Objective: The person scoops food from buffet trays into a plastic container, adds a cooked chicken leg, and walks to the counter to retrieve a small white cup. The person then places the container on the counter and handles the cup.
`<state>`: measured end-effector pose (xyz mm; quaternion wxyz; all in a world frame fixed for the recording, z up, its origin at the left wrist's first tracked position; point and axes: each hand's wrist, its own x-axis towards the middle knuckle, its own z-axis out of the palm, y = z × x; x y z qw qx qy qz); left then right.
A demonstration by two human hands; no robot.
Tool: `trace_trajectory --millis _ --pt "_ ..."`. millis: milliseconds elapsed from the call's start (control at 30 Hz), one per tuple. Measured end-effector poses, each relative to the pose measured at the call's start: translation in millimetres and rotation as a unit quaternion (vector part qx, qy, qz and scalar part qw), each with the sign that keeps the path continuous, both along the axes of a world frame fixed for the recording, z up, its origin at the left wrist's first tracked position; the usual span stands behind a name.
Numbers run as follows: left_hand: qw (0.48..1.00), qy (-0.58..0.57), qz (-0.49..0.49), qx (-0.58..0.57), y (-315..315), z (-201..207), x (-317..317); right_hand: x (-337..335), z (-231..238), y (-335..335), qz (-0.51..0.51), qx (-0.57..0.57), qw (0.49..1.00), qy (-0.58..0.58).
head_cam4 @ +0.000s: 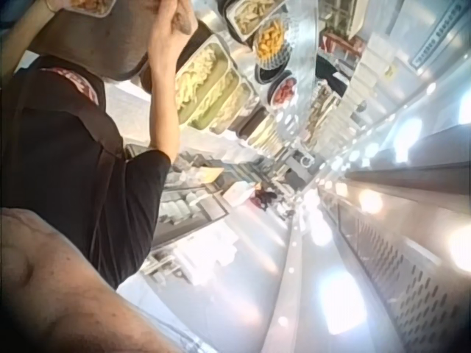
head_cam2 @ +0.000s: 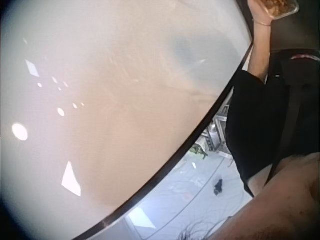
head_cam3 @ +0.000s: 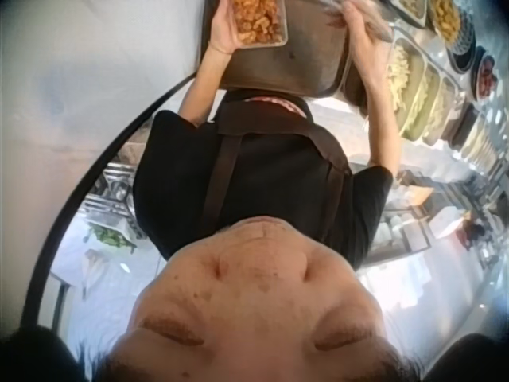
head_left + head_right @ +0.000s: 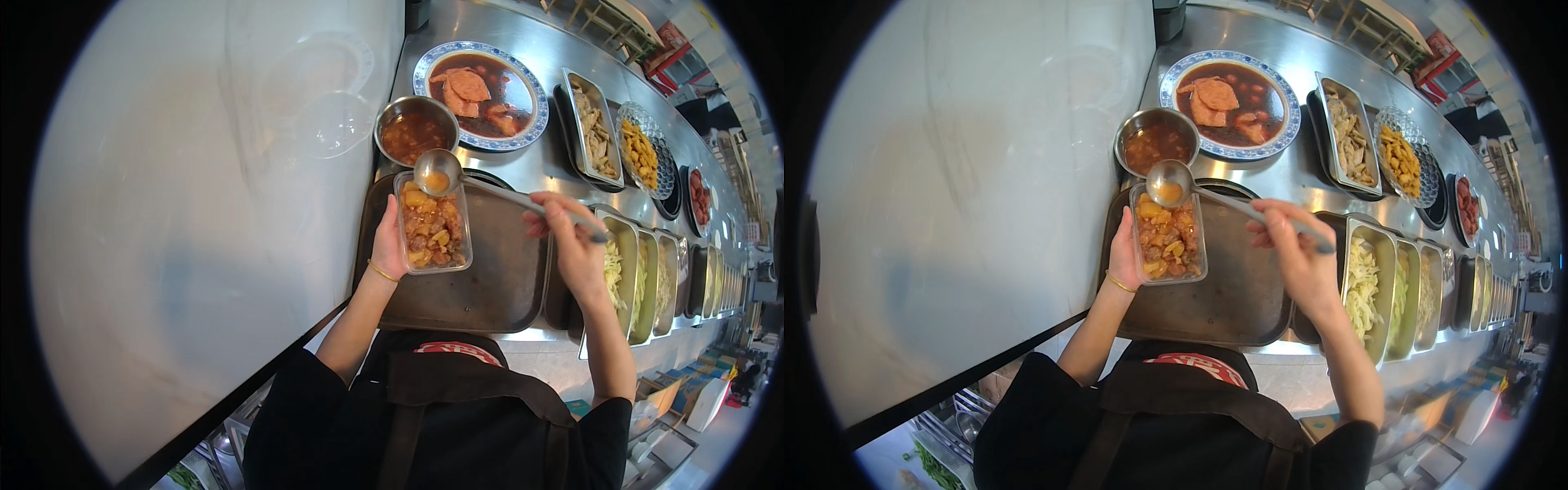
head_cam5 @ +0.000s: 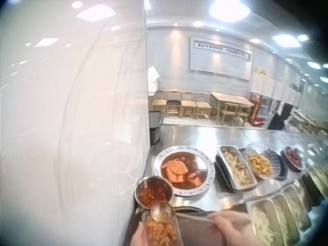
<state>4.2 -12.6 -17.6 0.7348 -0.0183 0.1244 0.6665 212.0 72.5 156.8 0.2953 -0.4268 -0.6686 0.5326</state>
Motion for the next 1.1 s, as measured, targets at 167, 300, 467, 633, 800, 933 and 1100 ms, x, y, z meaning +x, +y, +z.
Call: trace_trajectory --millis 167,300,467,633,800,933,1100 --pt "1.000 0.009 -0.006 0.004 -4 2 2 -6 -16 31 -0.074 -0.122 0.983 0.112" --pt "0.999 0.015 -0.033 0.005 -10 6 5 -37 -45 52 -0.042 -0.094 0.992 0.070" --pt "0.996 0.078 -0.027 -0.030 -15 8 12 -60 -67 50 0.044 -0.062 0.997 0.009" --pt "0.988 0.126 -0.094 -0.001 -20 18 19 -2 -58 7 -0.006 -0.006 1.000 0.015" --pt "0.966 0.054 -0.246 0.053 -3 46 58 123 -76 -78 0.043 -0.027 0.996 0.075" --pt "0.923 0.087 -0.352 0.125 9 68 112 221 -138 -204 -0.127 -0.208 0.970 0.017" --pt "0.887 0.053 -0.446 0.105 0 98 203 249 -214 -397 -0.327 -0.350 0.878 0.007"
